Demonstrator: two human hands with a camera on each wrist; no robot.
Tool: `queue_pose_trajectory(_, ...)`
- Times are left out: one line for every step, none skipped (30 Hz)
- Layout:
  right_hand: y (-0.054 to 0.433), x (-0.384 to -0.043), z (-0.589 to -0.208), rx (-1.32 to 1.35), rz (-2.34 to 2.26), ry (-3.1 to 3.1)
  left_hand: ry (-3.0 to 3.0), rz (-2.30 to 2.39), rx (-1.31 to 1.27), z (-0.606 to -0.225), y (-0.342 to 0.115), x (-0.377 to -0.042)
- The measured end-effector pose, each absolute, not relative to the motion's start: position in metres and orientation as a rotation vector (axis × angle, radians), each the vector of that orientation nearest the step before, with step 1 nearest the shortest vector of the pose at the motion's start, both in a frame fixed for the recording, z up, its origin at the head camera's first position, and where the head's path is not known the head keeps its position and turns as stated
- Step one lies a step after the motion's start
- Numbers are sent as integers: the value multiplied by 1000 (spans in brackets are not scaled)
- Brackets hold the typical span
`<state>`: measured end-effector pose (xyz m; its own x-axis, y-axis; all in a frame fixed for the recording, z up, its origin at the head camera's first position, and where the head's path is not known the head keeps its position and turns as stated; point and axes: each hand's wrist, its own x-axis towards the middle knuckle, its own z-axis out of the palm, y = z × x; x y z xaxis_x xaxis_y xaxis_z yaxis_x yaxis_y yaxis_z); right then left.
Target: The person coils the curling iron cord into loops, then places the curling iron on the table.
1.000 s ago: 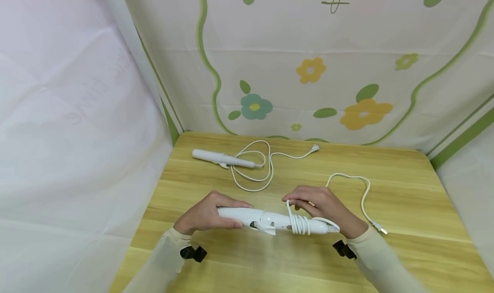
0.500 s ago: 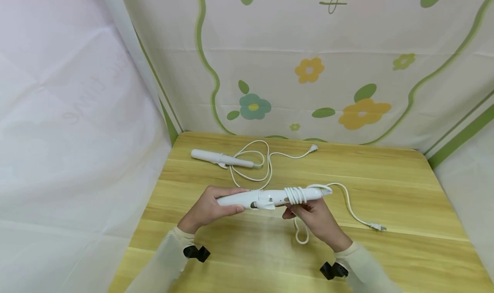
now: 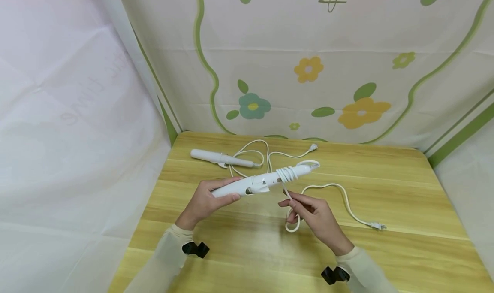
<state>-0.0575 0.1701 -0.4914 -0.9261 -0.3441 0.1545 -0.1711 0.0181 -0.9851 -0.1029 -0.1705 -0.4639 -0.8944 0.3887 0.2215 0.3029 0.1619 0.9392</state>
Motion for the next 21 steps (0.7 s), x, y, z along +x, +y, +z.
queue_pose_trajectory(170, -57, -492, -522, -2052, 2130, 2346, 1866, 684, -464, -171, -103)
queue_pose_trajectory(170, -57, -493, -506, -2055, 2119, 2350, 1872, 672, -465, -171, -104)
queue_pose_trajectory(170, -56, -493, -488, -2063, 2102, 2359, 1878, 657, -465, -171, -104)
queue_pose_trajectory(169, -56, -494, -475, -2069, 2086, 2371, 1882, 640, -465, -172, -104)
queue_pose_trajectory(169, -55, -495, -466, -2079, 2066, 2382, 1886, 628, -466, -172, -104)
queue_pose_trajectory(169, -55, -495, -463, -2091, 2047, 2391, 1891, 616, -466, -173, -105)
queue_pose_trajectory(168, -54, -496, -465, -2102, 2032, 2398, 1897, 611, -466, -173, -105)
queue_pose_trajectory(168, -54, -497, -475, -2113, 2021, 2404, 1903, 610, -467, -173, -106)
queue_pose_trajectory(167, -53, -498, -485, -2127, 2005, 2415, 1904, 608, -467, -174, -106)
queue_pose_trajectory(166, -53, -499, -500, -2137, 1999, 2424, 1909, 608, -467, -174, -106)
queue_pose_trajectory(166, -53, -500, -517, -2146, 1999, 2439, 1912, 609, -467, -174, -106)
queue_pose_trajectory(165, -53, -500, -533, -2152, 2002, 2453, 1916, 605, -467, -174, -106)
queue_pose_trajectory(164, -53, -500, -548, -2156, 2005, 2468, 1919, 605, -467, -174, -106)
queue_pose_trajectory(164, -53, -500, -560, -2158, 2011, 2487, 1919, 598, -466, -174, -106)
queue_pose_trajectory(163, -53, -500, -569, -2157, 2021, 2503, 1918, 593, -467, -174, -106)
queue_pose_trajectory(163, -52, -499, -575, -2149, 2041, 2515, 1917, 590, -467, -174, -106)
queue_pose_trajectory(163, -52, -498, -575, -2135, 2066, 2527, 1914, 589, -467, -174, -106)
queue_pose_trajectory(164, -52, -496, -571, -2120, 2089, 2541, 1906, 593, -467, -174, -106)
queue_pose_trajectory(165, -52, -493, -566, -2099, 2120, 2563, 1891, 603, -468, -173, -106)
queue_pose_trajectory(166, -52, -490, -561, -2074, 2163, 2592, 1867, 618, -469, -173, -106)
queue_pose_trajectory(167, -52, -487, -557, -2048, 2216, 2630, 1836, 640, -470, -173, -107)
